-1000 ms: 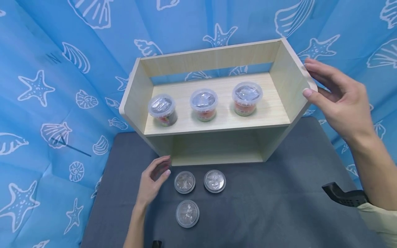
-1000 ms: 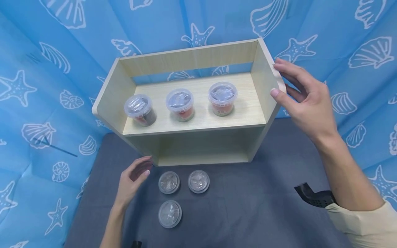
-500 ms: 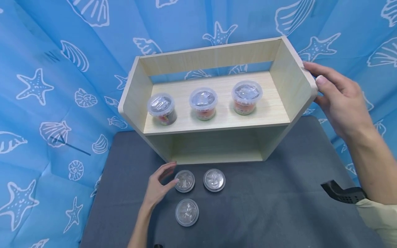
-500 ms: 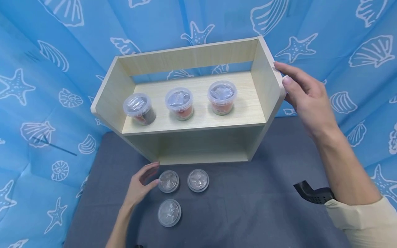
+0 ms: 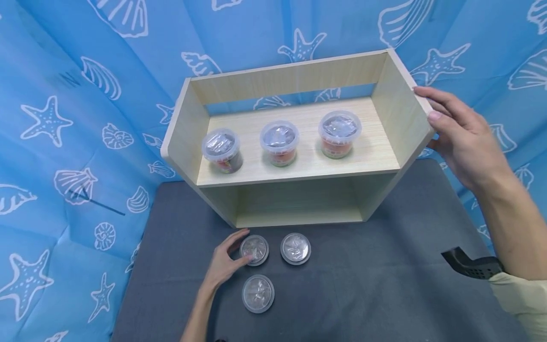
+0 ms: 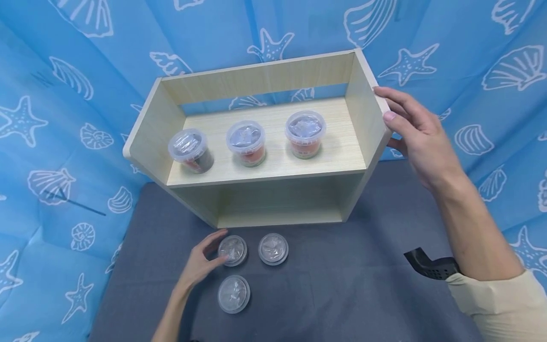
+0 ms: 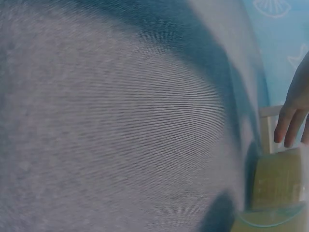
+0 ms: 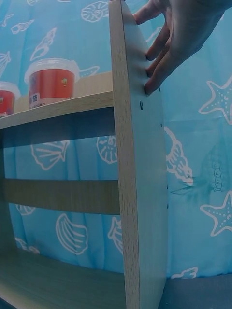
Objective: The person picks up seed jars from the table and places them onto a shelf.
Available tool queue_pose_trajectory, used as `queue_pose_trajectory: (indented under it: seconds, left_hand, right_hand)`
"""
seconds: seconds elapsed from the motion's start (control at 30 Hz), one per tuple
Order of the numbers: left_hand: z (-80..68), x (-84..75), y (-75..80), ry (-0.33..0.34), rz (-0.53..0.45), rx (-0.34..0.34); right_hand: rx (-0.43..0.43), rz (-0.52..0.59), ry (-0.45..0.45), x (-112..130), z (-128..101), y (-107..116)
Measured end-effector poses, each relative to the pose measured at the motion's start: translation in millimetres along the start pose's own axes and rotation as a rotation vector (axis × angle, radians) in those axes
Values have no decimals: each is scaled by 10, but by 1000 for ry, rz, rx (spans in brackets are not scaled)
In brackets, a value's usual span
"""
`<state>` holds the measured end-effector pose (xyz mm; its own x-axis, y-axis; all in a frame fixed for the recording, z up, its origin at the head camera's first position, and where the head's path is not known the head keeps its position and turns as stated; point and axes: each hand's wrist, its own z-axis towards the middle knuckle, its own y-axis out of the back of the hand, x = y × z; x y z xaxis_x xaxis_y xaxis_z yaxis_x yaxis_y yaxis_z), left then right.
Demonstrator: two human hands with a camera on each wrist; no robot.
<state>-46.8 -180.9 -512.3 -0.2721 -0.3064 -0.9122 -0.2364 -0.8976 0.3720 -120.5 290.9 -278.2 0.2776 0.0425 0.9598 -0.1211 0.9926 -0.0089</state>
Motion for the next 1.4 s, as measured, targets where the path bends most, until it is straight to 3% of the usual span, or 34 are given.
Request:
queue_pose_trajectory:
  seconds: [0.13, 0.3, 0.7, 0.9, 1.1, 1.4]
  left_hand:
    - [-60, 195, -47, 48, 13, -2]
    - [-114, 390, -68, 104, 76, 15]
    - [-127, 426, -129, 188, 136, 52]
    - [-117, 440, -155, 189, 170, 32]
    - [-111, 403, -207, 195, 134, -25]
    - [-88, 511, -186, 115, 150, -61]
  right_hand:
    - [51, 49, -3, -17, 2, 34]
    - [54, 56, -8, -40, 2, 52]
    - [38, 20, -3, -65, 5, 17]
    - [20, 7, 5, -66, 2, 5]
    - [12, 14, 16, -64, 7, -3]
    - [-7, 3, 17, -62, 4, -18]
